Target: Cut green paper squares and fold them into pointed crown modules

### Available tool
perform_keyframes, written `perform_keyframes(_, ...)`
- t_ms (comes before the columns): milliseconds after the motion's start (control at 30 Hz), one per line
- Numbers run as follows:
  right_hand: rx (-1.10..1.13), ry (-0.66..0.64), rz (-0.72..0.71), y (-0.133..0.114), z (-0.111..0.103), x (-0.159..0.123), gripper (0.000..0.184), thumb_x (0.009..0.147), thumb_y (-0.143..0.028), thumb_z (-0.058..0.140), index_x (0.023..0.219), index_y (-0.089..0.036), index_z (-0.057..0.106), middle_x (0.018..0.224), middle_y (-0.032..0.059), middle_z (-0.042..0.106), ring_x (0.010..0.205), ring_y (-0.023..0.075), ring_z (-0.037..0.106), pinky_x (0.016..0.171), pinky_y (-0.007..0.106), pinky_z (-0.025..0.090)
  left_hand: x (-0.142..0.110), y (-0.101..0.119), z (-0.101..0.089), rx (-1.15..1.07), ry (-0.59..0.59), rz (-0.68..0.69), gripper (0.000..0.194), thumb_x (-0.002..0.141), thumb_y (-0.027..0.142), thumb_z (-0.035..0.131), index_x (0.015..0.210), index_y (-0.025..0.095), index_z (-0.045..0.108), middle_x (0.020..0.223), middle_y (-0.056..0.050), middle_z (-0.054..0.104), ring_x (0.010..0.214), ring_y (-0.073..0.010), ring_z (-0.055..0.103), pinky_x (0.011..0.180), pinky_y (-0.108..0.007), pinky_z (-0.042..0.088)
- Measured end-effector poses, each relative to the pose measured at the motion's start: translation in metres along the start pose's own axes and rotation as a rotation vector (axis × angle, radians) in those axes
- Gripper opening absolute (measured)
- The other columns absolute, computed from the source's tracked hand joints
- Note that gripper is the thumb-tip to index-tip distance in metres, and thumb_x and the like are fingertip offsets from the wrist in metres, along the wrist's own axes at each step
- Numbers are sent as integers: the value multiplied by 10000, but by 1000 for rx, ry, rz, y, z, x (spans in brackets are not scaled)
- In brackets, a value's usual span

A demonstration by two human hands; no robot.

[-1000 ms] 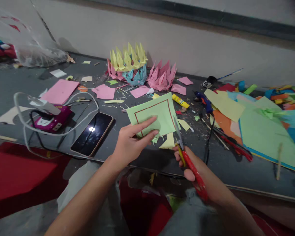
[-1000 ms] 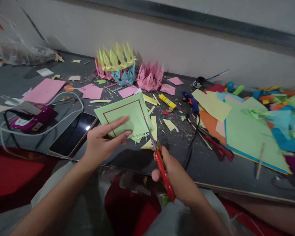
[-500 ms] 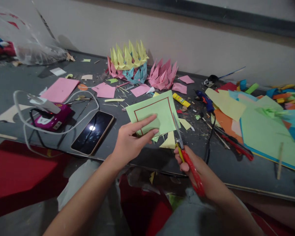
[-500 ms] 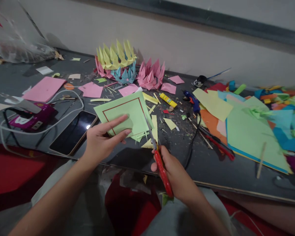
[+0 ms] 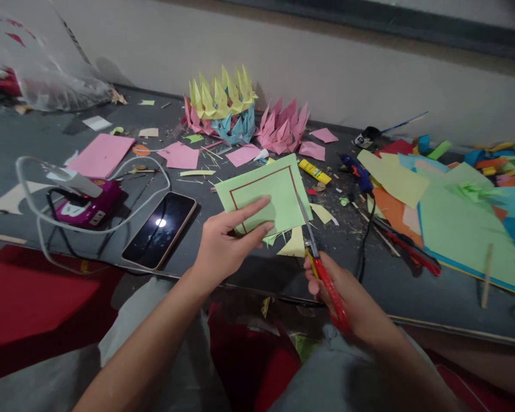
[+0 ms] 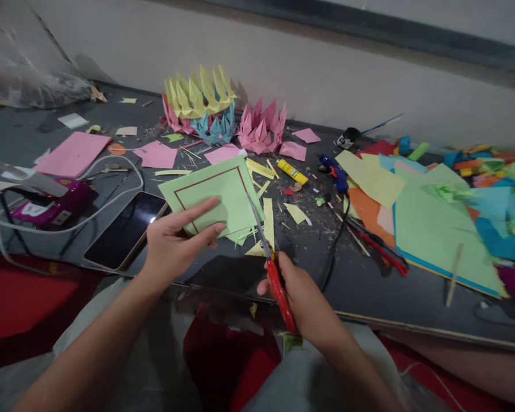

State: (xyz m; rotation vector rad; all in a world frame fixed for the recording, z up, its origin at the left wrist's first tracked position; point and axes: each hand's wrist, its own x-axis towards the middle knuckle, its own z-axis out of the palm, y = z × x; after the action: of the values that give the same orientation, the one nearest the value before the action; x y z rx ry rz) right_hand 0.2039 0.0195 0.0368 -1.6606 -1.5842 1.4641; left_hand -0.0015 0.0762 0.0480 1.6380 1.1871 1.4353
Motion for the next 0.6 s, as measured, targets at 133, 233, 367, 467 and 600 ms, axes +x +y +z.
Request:
perform_keyframes(133,30,-59,56,-4,0,0,49,819,-225,408,861,-242,427,694,-30,598,502,95,494,473,210,367,0,-1,-1,5,-3,5,354,696,199,717,1042,257,667,953,-2,710,428,-65,615,408,-125,539)
perform_keyframes(233,30,-52,37,0,0,1,65,839,-230,370,881,-242,417,688,-33,584,483,88,475,451,204,345,0,-1,-1,0,-22,10,370,698,197,715,1058,264,658,995,-4,699,439,-66,619,411,-128,542)
perform_keyframes(367,-30,-4,1,4,0,3,65,819,-230,402,883,-239,409,667,-44,576,481,88,474,458,203,343,-1,0,0,-11,-72,8,363,712,198,703,1066,260,654,1036,-11,686,435,-63,617,415,-129,542)
perform_keyframes(467,-80,-9,11,-1,-1,4,69,803,-219,405,870,-234,409,657,-46,587,470,89,480,469,210,350,-2,1,1,-15,-70,-2,362,713,201,702,1067,259,654,1024,-11,691,422,-64,612,406,-130,537)
perform_keyframes(600,-103,4,26,-9,-1,3,63,781,-222,418,842,-233,407,638,-46,598,438,93,474,445,217,336,-2,2,1,-19,-63,-14,365,710,212,706,1068,259,655,1029,-15,688,422,-71,614,391,-134,531)
